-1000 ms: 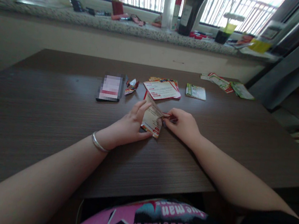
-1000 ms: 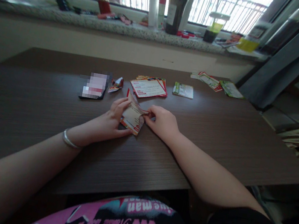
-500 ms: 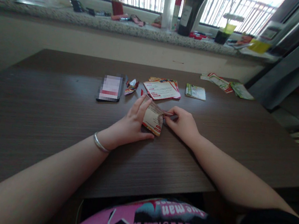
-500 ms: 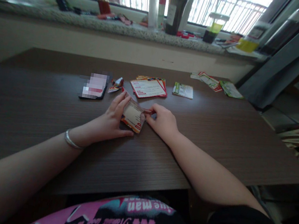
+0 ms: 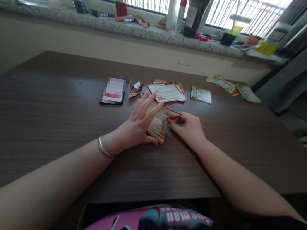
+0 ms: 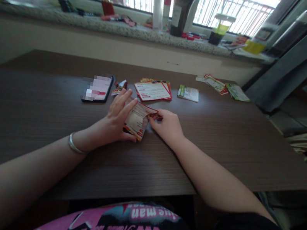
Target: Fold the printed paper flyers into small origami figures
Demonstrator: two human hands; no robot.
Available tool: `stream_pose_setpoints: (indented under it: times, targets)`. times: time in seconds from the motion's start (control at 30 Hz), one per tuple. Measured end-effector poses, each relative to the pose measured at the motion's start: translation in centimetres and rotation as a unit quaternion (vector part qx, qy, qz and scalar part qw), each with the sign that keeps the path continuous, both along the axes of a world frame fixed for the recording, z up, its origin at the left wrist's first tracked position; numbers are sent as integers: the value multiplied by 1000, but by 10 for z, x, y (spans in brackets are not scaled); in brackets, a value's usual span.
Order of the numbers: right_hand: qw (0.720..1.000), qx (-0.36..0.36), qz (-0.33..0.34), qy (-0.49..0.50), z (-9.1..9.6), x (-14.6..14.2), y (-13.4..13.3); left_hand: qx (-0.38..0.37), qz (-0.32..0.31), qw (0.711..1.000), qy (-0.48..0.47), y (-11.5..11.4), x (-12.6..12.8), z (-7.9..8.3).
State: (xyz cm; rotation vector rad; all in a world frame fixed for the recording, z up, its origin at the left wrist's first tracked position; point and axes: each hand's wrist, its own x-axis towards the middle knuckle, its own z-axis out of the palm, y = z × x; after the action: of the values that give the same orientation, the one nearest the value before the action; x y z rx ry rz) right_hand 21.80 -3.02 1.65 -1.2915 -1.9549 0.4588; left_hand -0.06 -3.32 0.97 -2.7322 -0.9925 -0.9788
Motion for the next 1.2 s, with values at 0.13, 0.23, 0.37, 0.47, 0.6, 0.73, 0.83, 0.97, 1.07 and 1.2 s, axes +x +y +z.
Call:
stream_pose_setpoints:
  times: [0.13, 0.23, 0.37, 0.47, 0.6, 0.73, 0.83, 0.97, 1.07, 1.2]
  targets:
    - [999, -34, -5, 13, 1, -1, -1, 30, -18, 999, 37, -3, -1, 6]
    - [999, -39, 11, 3, 3, -1, -3, 40, -6, 998, 50, -5, 0, 7]
    - [998, -35, 36, 41, 3, -1, -5, 32, 26, 999, 28, -4, 1, 5]
    - [997, -9, 46, 54, 3, -1, -6, 24, 39, 999, 2, -3, 2, 6]
    - [997, 27, 57, 51, 6, -1, -8, 29, 56, 998, -26, -4, 3, 9]
    - [994, 68, 67, 46, 8, -1, -12, 20, 77, 996, -32, -5, 3, 12]
    - [993, 77, 72, 56, 10, -1, -14, 18, 86, 994, -57, -6, 4, 13]
    - [987, 48, 112, 105, 11, -3, -16, 27, 91, 992, -89, -7, 6, 16]
    - [984, 38, 127, 117, 9, -4, -16, 23, 94, 990, -105, -8, 7, 17]
    - [990, 42, 102, 91, 7, -5, -15, 9, 77, 989, -127, -9, 7, 17]
